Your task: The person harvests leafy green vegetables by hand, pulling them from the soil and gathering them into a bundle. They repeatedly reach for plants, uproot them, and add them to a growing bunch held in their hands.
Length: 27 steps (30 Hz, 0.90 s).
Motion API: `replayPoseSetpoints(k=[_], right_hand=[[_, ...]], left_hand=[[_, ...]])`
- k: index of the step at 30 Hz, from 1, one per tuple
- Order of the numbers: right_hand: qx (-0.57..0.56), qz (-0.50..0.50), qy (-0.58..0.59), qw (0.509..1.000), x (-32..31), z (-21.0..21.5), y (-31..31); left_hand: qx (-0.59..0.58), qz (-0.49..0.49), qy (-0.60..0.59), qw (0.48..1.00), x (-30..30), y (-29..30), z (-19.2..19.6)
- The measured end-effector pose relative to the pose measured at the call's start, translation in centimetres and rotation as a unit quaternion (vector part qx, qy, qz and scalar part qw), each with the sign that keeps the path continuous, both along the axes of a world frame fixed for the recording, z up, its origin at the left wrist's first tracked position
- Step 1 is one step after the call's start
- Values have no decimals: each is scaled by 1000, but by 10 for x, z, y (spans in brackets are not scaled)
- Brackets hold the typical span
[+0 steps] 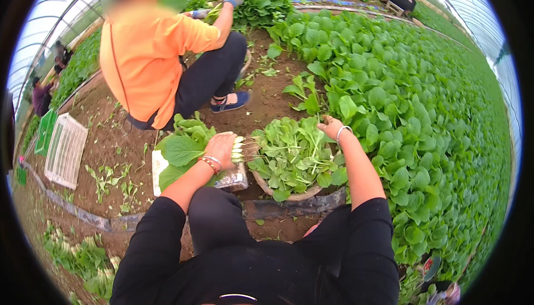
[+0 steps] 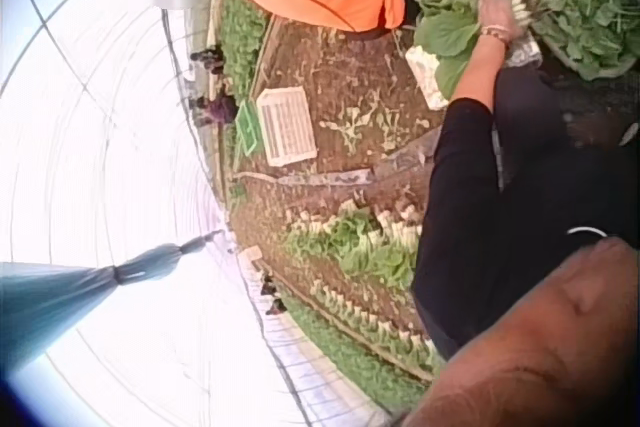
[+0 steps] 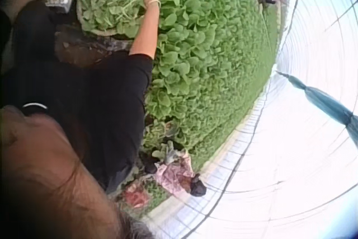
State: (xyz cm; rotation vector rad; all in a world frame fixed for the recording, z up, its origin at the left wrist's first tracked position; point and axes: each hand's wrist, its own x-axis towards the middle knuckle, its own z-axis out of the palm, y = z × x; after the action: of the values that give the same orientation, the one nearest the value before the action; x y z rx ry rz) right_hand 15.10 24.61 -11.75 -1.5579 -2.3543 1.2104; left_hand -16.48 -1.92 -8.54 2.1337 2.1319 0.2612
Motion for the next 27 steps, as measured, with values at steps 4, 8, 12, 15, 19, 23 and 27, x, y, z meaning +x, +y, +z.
replayPoseSetpoints(k=[4,8,12,15,19,23,27], right_hand=[[99,-56,-168,979,131,40,-21],[14,-232,-119,965,256,-44,-136],[-250,-144,-391,874,289,-98,-292],[-309,-157,-388,854,307,-148,-393],[-342,-165,-357,853,291,-161,-450],[-248,-152,-386,876,293,-164,-442],[-231,-148,-374,886,301,-154,-396]], left_hand=[[-17,34,5,999,2,-4,4],[-50,49,-1,998,11,-5,6],[-37,57,30,997,6,-12,0],[-43,44,37,997,12,-5,-3],[-36,35,37,998,10,-6,0],[-32,47,36,998,17,-4,4],[-31,49,36,998,18,-5,3]])
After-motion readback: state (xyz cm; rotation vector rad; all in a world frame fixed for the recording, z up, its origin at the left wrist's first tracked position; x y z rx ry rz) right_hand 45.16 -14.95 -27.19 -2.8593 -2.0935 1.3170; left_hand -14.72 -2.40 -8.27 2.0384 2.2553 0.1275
